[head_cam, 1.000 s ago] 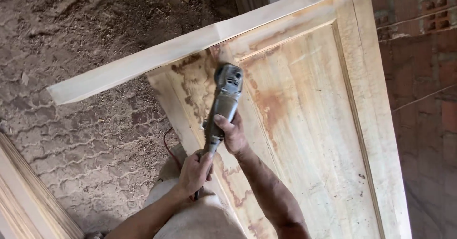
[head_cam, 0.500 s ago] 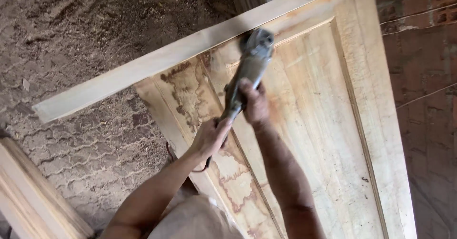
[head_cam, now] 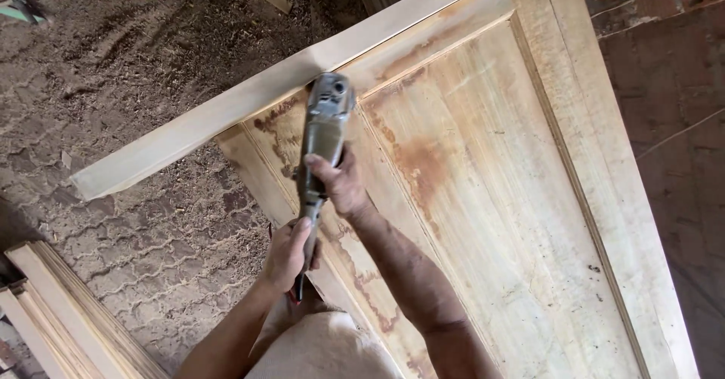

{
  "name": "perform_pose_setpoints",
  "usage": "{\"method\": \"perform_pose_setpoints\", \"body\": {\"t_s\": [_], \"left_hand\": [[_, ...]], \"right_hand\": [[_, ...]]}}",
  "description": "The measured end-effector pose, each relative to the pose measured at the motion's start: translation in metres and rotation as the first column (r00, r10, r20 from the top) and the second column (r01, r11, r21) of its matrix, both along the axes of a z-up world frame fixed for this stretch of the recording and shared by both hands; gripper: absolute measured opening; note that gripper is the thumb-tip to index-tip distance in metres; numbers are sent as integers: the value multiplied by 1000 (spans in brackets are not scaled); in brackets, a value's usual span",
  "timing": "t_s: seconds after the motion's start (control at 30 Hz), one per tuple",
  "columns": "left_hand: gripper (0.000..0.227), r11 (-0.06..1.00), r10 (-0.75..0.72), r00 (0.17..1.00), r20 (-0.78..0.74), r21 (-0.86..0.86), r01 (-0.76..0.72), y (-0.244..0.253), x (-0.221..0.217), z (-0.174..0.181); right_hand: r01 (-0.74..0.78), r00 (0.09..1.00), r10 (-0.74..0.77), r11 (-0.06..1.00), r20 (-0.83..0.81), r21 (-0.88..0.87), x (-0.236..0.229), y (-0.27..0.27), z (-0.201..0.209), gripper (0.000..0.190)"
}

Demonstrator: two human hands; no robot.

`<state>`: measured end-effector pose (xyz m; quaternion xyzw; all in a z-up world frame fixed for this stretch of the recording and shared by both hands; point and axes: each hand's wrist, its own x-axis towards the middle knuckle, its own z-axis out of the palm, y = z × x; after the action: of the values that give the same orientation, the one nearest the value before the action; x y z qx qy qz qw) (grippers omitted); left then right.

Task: Sanding a wooden door and frame using a power sander.

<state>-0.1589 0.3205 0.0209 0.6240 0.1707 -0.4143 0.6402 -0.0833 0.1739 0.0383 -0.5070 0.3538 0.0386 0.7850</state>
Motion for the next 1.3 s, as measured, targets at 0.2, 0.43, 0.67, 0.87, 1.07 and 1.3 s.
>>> {"method": "perform_pose_setpoints", "body": {"t_s": [0.2,0.43,0.67,0.87,1.07,1.3], "left_hand": [[53,1000,9,999,-40,-11,-9,13,-5,-5],[65,956,-294,956,12,27,293,-75,64,-8],[53,912,-398,917,3,-103,396,-232,147,-6],[58,822,-538,841,65,-183,540,-359,194,-24],[49,842,-516,856,-31,-198,501,-384,215,-2],[57,862,-461,883,91,-191,470,-330,177,-10]], "right_hand": [[-68,989,36,972,144,225,-23,-12,-37,52],[16,1000,-17,998,23,60,15,-106,-44,70],[283,950,-296,950,97,128,55,-262,-66,55],[394,908,-404,914,115,103,83,-396,-81,64],[416,886,-428,903,175,104,96,-422,-73,53],[296,938,-302,953,170,60,81,-360,-60,81]]}}
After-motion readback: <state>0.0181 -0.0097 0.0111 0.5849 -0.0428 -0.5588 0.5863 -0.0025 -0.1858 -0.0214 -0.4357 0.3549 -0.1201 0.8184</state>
